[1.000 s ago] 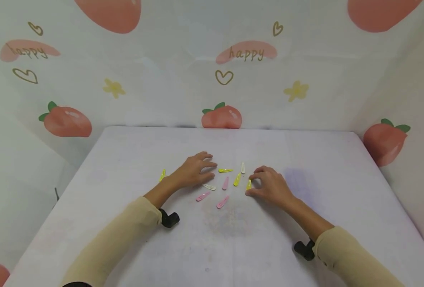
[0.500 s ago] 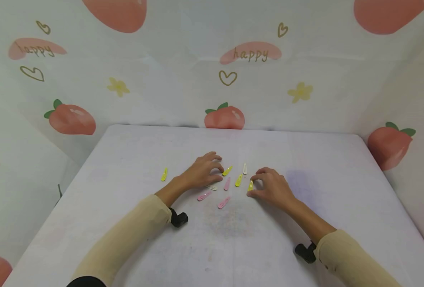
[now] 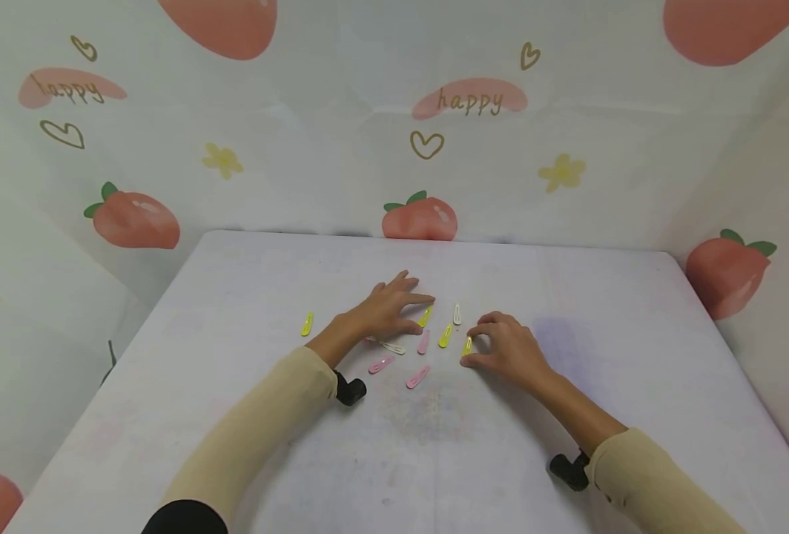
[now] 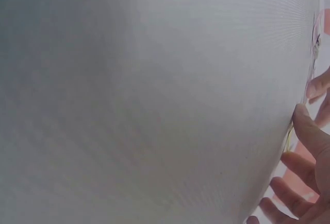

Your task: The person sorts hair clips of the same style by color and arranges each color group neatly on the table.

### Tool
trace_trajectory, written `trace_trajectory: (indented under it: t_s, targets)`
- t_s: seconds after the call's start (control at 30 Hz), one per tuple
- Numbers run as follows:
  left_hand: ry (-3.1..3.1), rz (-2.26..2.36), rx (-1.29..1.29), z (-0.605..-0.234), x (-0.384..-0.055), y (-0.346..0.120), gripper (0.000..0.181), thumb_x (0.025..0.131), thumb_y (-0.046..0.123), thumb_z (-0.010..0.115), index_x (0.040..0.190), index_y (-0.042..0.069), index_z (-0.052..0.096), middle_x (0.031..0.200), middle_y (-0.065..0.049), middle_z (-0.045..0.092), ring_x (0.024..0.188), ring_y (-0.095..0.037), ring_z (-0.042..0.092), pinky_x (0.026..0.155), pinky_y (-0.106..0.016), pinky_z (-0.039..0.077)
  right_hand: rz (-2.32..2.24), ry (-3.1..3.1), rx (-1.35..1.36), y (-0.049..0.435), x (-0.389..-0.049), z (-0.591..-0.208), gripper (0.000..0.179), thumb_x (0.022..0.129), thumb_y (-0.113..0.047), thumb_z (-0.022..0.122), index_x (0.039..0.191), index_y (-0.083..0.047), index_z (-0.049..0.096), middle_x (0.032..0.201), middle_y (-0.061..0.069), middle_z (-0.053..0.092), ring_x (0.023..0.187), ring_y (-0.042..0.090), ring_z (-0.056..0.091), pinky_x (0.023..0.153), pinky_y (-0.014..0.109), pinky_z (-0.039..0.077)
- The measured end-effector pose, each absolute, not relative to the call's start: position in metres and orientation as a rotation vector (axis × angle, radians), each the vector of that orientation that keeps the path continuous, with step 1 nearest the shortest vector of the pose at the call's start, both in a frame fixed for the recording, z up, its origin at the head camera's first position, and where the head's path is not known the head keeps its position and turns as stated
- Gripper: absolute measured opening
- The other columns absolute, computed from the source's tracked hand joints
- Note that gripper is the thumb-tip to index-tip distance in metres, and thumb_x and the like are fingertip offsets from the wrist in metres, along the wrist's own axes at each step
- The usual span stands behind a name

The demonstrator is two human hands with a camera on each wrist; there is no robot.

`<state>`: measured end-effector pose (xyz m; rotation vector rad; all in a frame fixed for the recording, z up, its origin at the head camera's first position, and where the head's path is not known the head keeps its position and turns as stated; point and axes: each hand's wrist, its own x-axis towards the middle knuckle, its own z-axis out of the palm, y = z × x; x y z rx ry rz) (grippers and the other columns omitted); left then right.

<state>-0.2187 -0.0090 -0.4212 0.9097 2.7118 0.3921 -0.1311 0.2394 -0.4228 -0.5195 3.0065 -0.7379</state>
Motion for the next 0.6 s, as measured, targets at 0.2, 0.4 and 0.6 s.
trace_trajectory:
  t_s: [0.2, 0.4, 0.6]
  targets:
    - [2.699, 0.410, 0.872, -0.422, -0.221, -0.008, 0.056, 0.087, 0.043, 0.076, 0.139, 0.031, 0.061, 0.160, -0.009, 0.031, 0.153, -0.027, 0.005, 0.117, -0.060, 0.013, -0.735, 3.009, -0.521, 0.239, -0.131, -0.423, 0.046, 0.073, -0.032, 0.089, 0.107, -0.004, 0.076, 0.116, 0.017, 0.064, 0.112, 0.038, 0.057, 0.089, 0.059, 0.048]
    - [2.764, 0.449, 0.878, -0.421, -0.215, -0.016, 0.053, 0.085, 0.046, 0.077, 0.133, 0.025, 0.066, 0.157, -0.010, 0.037, 0.152, -0.029, 0.010, 0.116, -0.060, 0.019, -0.743, 3.008, -0.515, 0.239, -0.131, -0.423, 0.046, 0.072, -0.032, 0.089, 0.107, -0.004, 0.076, 0.116, 0.017, 0.064, 0.112, 0.038, 0.057, 0.089, 0.059, 0.048]
    - [2.805, 0.574, 0.929, -0.415, -0.209, -0.048, 0.050, 0.078, 0.047, 0.083, 0.121, 0.022, 0.073, 0.154, -0.012, 0.040, 0.151, -0.032, 0.016, 0.113, -0.060, 0.025, -0.774, 3.011, -0.541, 0.240, -0.130, -0.424, 0.045, 0.072, -0.031, 0.089, 0.107, -0.005, 0.077, 0.115, 0.015, 0.064, 0.111, 0.037, 0.057, 0.088, 0.058, 0.047]
